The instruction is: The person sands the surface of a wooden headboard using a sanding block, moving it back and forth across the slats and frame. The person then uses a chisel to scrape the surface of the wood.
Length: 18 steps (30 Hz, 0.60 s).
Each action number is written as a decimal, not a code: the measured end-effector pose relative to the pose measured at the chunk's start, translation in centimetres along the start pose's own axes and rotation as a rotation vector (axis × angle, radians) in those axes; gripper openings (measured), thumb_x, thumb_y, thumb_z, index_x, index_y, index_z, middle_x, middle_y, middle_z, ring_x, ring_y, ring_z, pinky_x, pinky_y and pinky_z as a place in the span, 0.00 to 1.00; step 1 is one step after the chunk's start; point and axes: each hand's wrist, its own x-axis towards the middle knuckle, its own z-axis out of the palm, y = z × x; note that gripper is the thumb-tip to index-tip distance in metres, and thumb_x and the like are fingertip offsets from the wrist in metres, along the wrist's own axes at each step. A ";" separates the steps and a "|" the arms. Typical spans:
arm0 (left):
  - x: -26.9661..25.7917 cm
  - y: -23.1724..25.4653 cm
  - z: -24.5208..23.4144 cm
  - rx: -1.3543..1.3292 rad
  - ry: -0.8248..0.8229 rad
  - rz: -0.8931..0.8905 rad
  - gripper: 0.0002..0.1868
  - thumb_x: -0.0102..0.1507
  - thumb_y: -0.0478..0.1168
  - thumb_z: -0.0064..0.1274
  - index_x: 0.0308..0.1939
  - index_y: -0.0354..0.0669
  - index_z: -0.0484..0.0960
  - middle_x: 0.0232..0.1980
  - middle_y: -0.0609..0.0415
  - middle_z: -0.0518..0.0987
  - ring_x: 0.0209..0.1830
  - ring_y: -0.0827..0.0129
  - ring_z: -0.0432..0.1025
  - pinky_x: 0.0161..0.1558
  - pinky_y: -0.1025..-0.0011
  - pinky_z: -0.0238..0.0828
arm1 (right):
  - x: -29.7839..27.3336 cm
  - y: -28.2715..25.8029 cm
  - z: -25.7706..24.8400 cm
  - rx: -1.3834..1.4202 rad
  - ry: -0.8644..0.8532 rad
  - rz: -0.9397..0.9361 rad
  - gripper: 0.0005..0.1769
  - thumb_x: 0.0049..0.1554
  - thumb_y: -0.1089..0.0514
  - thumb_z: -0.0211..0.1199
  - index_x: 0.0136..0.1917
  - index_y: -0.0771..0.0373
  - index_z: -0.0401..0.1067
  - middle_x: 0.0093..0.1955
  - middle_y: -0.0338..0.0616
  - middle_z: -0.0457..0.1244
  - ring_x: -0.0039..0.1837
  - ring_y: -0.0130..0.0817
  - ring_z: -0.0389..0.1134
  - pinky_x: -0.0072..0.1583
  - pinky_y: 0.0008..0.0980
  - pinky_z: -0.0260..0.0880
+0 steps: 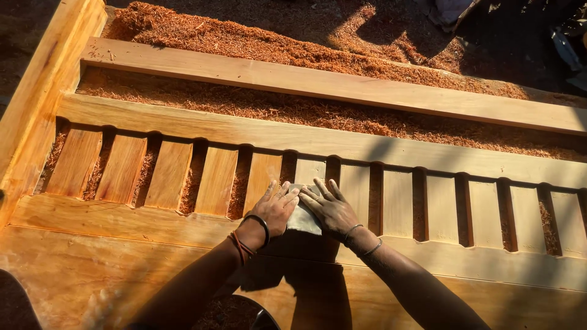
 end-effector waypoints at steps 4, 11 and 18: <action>5.8 -4.8 -0.3 0.093 -0.066 -0.033 0.27 0.64 0.39 0.39 0.67 0.40 0.74 0.78 0.49 0.61 0.80 0.50 0.50 0.75 0.41 0.37 | 5.2 2.9 -1.3 -0.201 -0.045 0.079 0.31 0.62 0.54 0.47 0.78 0.48 0.58 0.81 0.34 0.53 0.84 0.44 0.44 0.80 0.54 0.37; -0.1 0.1 -0.4 0.084 -0.075 -0.008 0.25 0.66 0.41 0.40 0.66 0.38 0.74 0.77 0.47 0.63 0.80 0.49 0.51 0.77 0.42 0.37 | -0.3 0.4 1.7 -0.023 0.018 0.032 0.29 0.66 0.52 0.45 0.79 0.48 0.57 0.81 0.34 0.52 0.84 0.44 0.43 0.81 0.51 0.33; 4.2 -3.4 2.0 0.043 0.029 -0.039 0.25 0.64 0.37 0.38 0.64 0.41 0.76 0.77 0.49 0.64 0.79 0.53 0.52 0.76 0.42 0.36 | 3.0 2.5 -0.1 -0.177 -0.053 0.058 0.29 0.65 0.53 0.44 0.79 0.47 0.56 0.81 0.32 0.52 0.85 0.40 0.40 0.82 0.51 0.31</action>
